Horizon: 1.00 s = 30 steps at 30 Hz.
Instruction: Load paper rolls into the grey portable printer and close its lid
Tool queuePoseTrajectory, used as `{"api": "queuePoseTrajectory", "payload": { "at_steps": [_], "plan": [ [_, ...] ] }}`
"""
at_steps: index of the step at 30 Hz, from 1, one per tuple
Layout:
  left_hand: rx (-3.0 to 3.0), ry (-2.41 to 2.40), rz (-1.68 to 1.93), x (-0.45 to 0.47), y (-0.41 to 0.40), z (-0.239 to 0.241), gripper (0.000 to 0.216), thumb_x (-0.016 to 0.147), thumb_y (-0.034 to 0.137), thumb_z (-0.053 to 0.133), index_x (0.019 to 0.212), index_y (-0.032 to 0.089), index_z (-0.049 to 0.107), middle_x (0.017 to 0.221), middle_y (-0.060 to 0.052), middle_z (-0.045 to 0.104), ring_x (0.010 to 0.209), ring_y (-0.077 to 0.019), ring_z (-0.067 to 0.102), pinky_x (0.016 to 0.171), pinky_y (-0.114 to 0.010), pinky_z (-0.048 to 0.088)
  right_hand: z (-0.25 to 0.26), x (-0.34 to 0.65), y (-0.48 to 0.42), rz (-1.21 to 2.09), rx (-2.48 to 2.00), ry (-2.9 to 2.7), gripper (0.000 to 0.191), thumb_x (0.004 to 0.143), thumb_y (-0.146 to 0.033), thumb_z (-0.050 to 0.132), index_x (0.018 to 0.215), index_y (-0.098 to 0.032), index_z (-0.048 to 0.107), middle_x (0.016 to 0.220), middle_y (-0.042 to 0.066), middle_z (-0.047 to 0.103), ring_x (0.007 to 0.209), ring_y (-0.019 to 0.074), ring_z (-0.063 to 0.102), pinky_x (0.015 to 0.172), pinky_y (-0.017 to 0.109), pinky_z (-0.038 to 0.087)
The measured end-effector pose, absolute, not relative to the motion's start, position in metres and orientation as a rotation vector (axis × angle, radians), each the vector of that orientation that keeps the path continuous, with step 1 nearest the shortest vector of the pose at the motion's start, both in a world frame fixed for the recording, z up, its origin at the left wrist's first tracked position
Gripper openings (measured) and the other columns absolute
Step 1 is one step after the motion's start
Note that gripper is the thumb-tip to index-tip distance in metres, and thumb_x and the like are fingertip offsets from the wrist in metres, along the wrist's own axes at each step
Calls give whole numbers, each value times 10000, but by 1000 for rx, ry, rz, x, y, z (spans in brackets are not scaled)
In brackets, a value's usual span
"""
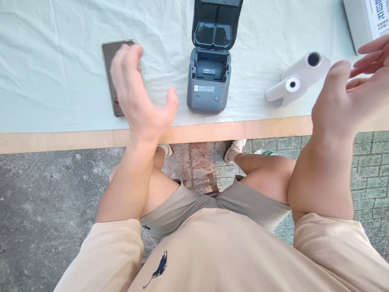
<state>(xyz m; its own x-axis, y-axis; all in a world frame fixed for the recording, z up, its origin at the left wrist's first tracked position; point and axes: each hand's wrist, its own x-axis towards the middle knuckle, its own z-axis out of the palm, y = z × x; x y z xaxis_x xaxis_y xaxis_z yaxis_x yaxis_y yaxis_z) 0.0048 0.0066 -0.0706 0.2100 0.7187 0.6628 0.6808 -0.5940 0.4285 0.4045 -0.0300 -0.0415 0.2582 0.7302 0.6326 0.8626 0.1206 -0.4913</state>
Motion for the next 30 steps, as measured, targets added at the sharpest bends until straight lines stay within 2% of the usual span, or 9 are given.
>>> {"api": "queuePoseTrajectory", "payload": {
  "at_steps": [2, 4, 7, 9, 15, 20, 23, 27, 30],
  "plan": [
    [2179, 1453, 1138, 23, -3, -62, 633, 787, 404, 696, 1354, 338, 421, 1381, -75, 572, 1376, -306, 524, 1212, -488, 408, -45, 395, -32, -367, -1543, -1552, 273, 734, -257, 690, 913, -266, 485, 851, 18, 439, 730, 181, 434, 572, 342, 360],
    [2036, 1533, 939, 38, -10, -51, 531, 830, 401, 664, 1311, 370, 440, 1408, -45, 587, 1393, -291, 531, 1203, -467, 426, -48, 382, -37, -408, -1591, -1634, 357, 711, -302, 756, 977, -264, 521, 914, 31, 522, 747, 189, 494, 567, 338, 396],
    [2003, 1527, 940, 51, -13, -41, 495, 813, 366, 688, 1267, 357, 492, 1373, -44, 620, 1368, -275, 558, 1194, -438, 446, -48, 368, -45, -302, -1795, -1729, 583, 654, -304, 855, 1145, -262, 543, 1126, 95, 578, 942, 265, 607, 717, 429, 525],
    [1986, 1513, 991, 52, -13, -41, 481, 807, 359, 706, 1248, 332, 516, 1339, -55, 637, 1345, -269, 572, 1190, -431, 453, -45, 362, -49, -221, -1921, -1742, 636, 621, -246, 873, 1181, -255, 572, 1175, 135, 602, 1015, 302, 622, 815, 474, 538],
    [1934, 1446, 1029, 48, -6, -54, 404, 873, 415, 665, 1242, 337, 522, 1344, -61, 626, 1368, -260, 549, 1206, -410, 411, -39, 357, -49, -75, -2151, -1745, 389, 709, -207, 804, 1055, -265, 635, 1084, 112, 731, 986, 319, 662, 902, 501, 504],
    [1852, 1298, 1177, 46, 8, -76, 569, 757, 506, 789, 1217, 282, 538, 1259, -112, 656, 1278, -331, 571, 1151, -492, 399, -39, 362, -49, -127, -2004, -1867, 362, 749, -244, 704, 1108, -237, 656, 1009, 60, 717, 911, 274, 677, 854, 490, 544],
    [1751, 1289, 1191, 42, 12, -83, 538, 780, 512, 815, 1209, 312, 559, 1288, -80, 645, 1329, -326, 538, 1190, -479, 353, -36, 359, -49, -70, -1740, -1823, 402, 732, -183, 638, 1128, -240, 678, 1066, 67, 732, 989, 262, 692, 877, 460, 552],
    [1679, 1155, 1260, 41, 24, -88, 513, 846, 599, 757, 1235, 308, 593, 1281, -64, 657, 1239, -288, 583, 1070, -449, 436, -48, 340, -38, 330, -1539, -1553, 460, 808, -266, 607, 1267, -247, 597, 1083, 81, 711, 974, 240, 703, 793, 410, 565],
    [1514, 1167, 1265, 50, 39, -91, 531, 876, 699, 688, 1188, 274, 628, 1238, -82, 669, 1237, -278, 578, 1090, -437, 415, -72, 321, -20, 728, -1577, -1358, 245, 909, -358, 542, 1134, -276, 595, 1025, 75, 701, 883, 221, 696, 712, 381, 558]
  ]
}}
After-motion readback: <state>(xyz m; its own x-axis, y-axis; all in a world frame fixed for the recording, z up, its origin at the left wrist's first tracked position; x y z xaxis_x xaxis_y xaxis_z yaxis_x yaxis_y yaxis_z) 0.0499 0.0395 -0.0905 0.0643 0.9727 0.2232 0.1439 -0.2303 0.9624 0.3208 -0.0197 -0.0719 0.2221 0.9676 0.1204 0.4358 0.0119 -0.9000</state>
